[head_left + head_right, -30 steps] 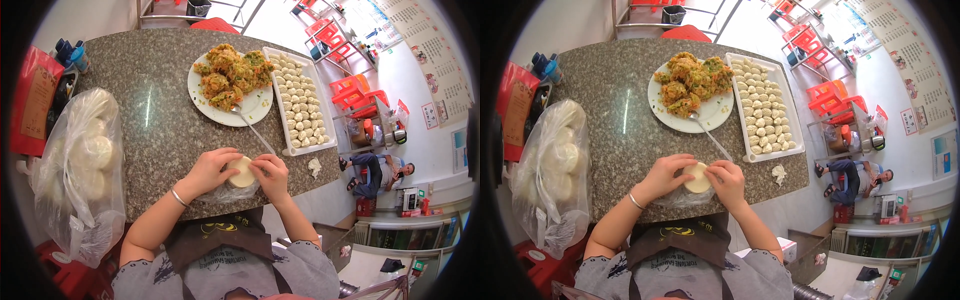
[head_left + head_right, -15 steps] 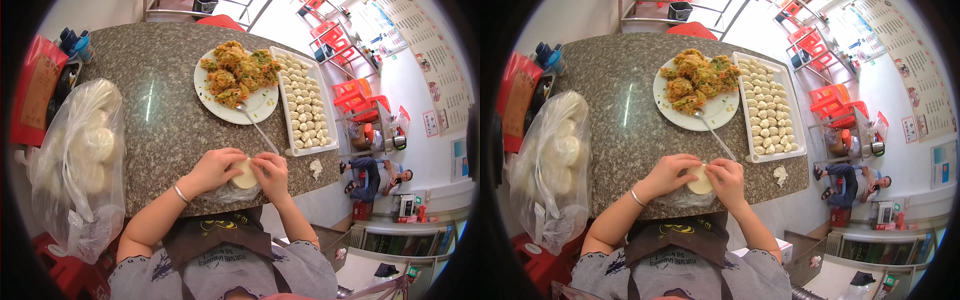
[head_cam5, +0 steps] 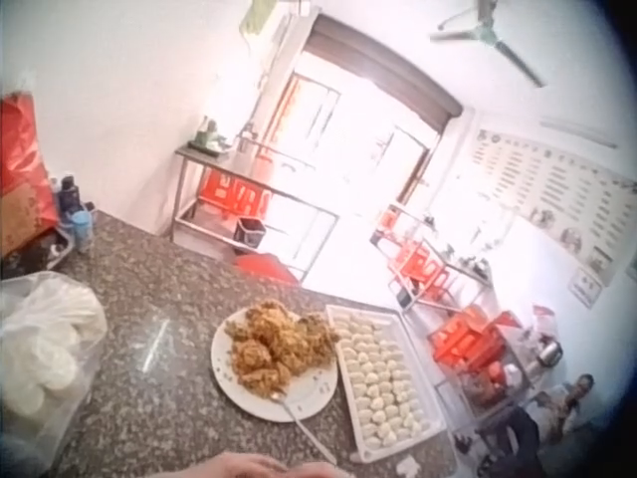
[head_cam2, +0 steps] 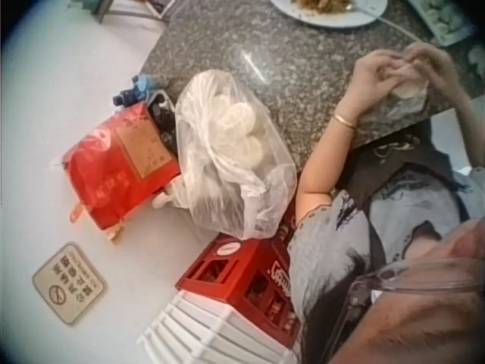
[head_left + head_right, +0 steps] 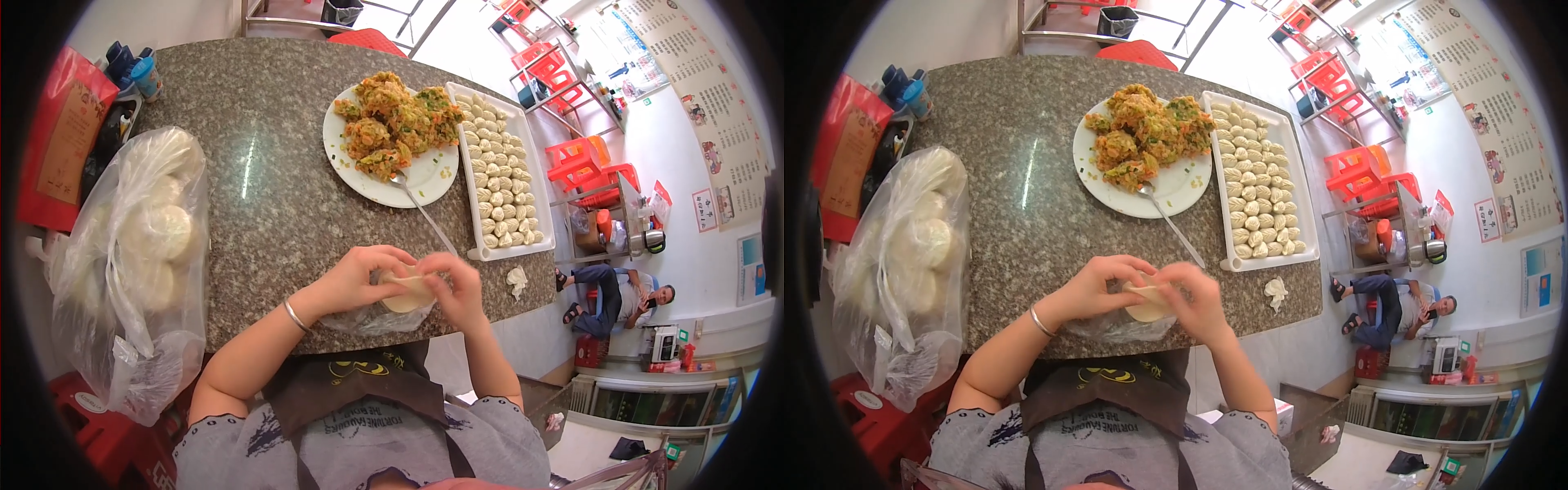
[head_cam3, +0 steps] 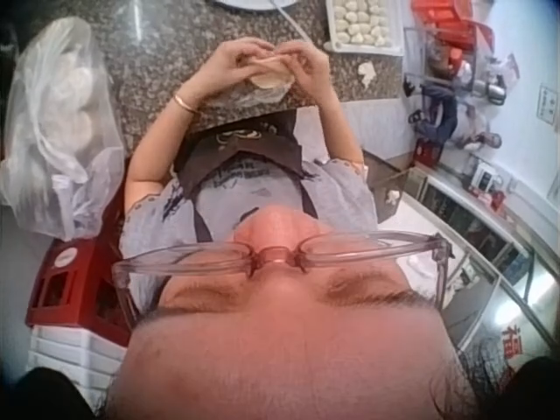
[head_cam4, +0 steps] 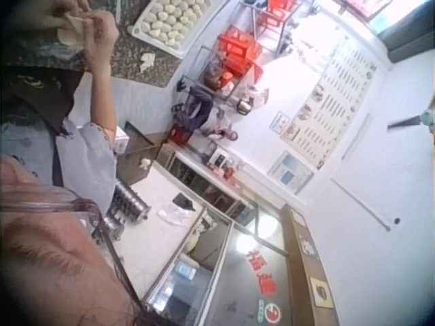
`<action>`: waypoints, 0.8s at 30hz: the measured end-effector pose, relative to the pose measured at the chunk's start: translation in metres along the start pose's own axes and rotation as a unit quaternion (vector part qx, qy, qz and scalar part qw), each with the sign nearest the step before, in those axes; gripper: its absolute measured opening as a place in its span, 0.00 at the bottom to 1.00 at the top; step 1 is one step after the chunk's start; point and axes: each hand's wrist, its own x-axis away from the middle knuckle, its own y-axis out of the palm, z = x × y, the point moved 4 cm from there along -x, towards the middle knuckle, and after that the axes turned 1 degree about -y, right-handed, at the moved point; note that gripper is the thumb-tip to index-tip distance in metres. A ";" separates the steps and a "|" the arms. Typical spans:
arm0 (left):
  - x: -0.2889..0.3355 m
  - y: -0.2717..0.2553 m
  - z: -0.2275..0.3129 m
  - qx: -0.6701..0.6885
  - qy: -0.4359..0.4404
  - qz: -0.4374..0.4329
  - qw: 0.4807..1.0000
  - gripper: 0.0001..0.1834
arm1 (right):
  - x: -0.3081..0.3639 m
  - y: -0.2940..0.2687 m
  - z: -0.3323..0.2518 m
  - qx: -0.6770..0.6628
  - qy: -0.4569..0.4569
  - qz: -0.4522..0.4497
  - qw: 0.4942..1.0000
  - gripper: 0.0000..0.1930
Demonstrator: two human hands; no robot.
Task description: The person is filling and folding dumpling wrappers at a restaurant table.
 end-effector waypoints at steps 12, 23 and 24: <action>0.002 -0.004 0.006 -0.105 0.008 0.105 0.989 0.09 | -0.017 -0.003 0.018 0.049 0.035 -0.016 0.998 0.10; -0.001 -0.005 0.014 -0.037 0.062 0.085 0.994 0.04 | -0.011 -0.003 0.019 -0.212 0.135 -0.076 0.965 0.21; -0.003 -0.007 0.015 -0.022 0.068 0.093 0.993 0.03 | -0.010 -0.003 0.022 -0.192 0.124 -0.071 0.971 0.22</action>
